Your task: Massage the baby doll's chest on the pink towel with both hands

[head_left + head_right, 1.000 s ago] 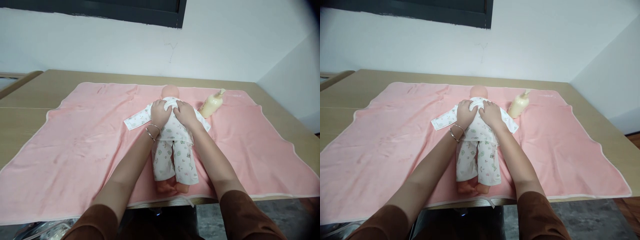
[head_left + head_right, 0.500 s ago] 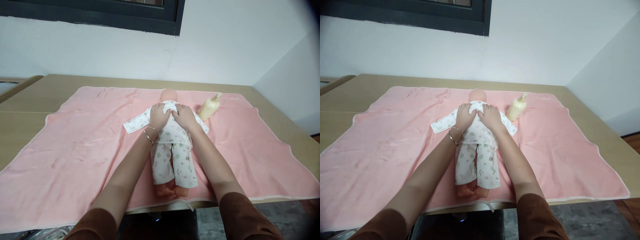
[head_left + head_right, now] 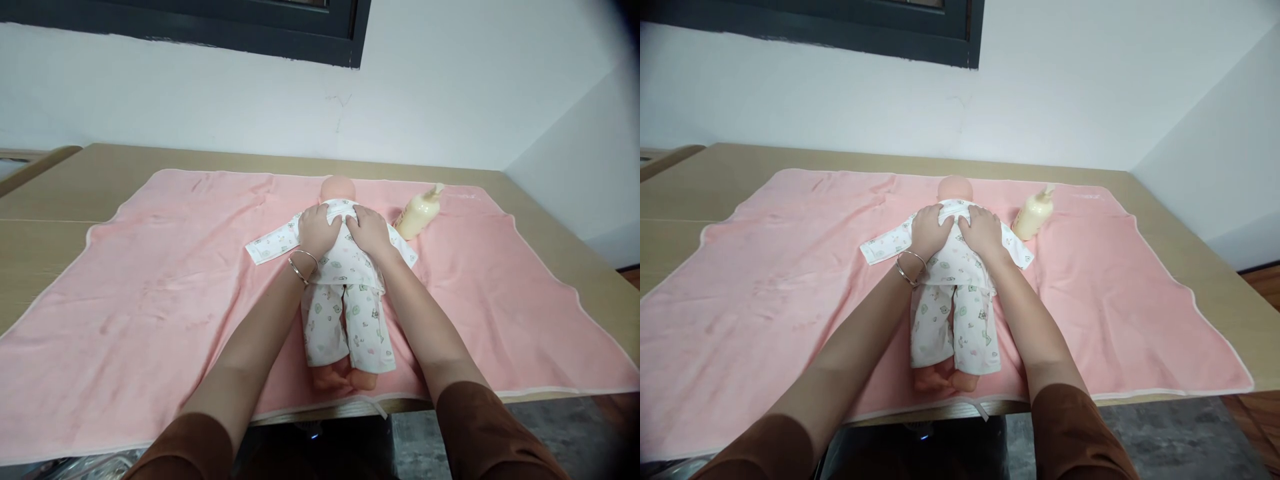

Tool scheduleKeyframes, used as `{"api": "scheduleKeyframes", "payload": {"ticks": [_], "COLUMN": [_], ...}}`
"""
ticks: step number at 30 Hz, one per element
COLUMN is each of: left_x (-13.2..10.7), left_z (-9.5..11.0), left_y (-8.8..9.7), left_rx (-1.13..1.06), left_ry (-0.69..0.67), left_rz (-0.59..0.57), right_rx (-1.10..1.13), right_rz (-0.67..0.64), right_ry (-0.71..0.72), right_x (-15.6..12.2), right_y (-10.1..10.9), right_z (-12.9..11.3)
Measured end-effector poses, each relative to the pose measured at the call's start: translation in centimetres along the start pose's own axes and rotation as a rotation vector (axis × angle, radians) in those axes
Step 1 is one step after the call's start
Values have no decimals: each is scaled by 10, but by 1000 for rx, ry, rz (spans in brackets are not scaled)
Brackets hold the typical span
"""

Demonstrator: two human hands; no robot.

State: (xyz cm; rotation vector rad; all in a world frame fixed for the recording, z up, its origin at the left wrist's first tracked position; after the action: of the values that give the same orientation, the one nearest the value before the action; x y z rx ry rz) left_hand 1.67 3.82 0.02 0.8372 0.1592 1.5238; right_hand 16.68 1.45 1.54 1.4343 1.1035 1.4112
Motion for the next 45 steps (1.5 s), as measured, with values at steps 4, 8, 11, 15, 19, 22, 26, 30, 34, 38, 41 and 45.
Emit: {"api": "scheduleKeyframes", "payload": {"ticks": [4,8,11,15,19,22,26,30,34,38,41,45], "left_x": [2,3,3,4,4,4,6,10,16,22,26,30], "left_z": [-5,-6,-6,-7,-7,-8,-9,-12,-18,-24,-28,-35], "left_y": [-2,-3,-3,-3,-2,-1,0,4,11,22,29,34], "left_rx": [-14,-9,-16,-21,-25,-37,-91,-271,-407,-489,-607,-636], "left_ry": [-5,-12,-16,-17,-24,-22,11,86,191,193,190,237], "left_rz": [4,-14,-15,-15,-25,-26,-14,19,127,231,325,339], "right_rx": [16,36,50,74,93,89,94,100,75,89,59,1], "right_rz": [-15,-20,-21,-34,-52,-41,168,175,3,134,88,-62], "right_ry": [1,-5,-7,-9,-11,-30,-127,-10,217,160,187,217], "right_x": [1,1,2,3,3,1,-5,-9,-10,-10,-13,-17], "right_y": [-5,-5,-6,-9,-10,-2,17,22,16,22,23,24], "right_z": [1,1,1,2,2,0,-6,-18,-26,-27,-31,-36]}}
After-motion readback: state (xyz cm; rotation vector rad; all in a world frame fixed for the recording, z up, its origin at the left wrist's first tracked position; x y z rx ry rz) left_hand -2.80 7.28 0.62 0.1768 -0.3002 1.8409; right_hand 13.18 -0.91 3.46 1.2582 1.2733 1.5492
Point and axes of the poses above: each hand's wrist, its own x-axis towards the middle knuckle, its own y-axis out of the back of the hand, z = x × y, the point moved 1 cm from there along x, towards the middle knuckle, and after that the axes turned 15 degrees about -x, right-handed, at the moved point
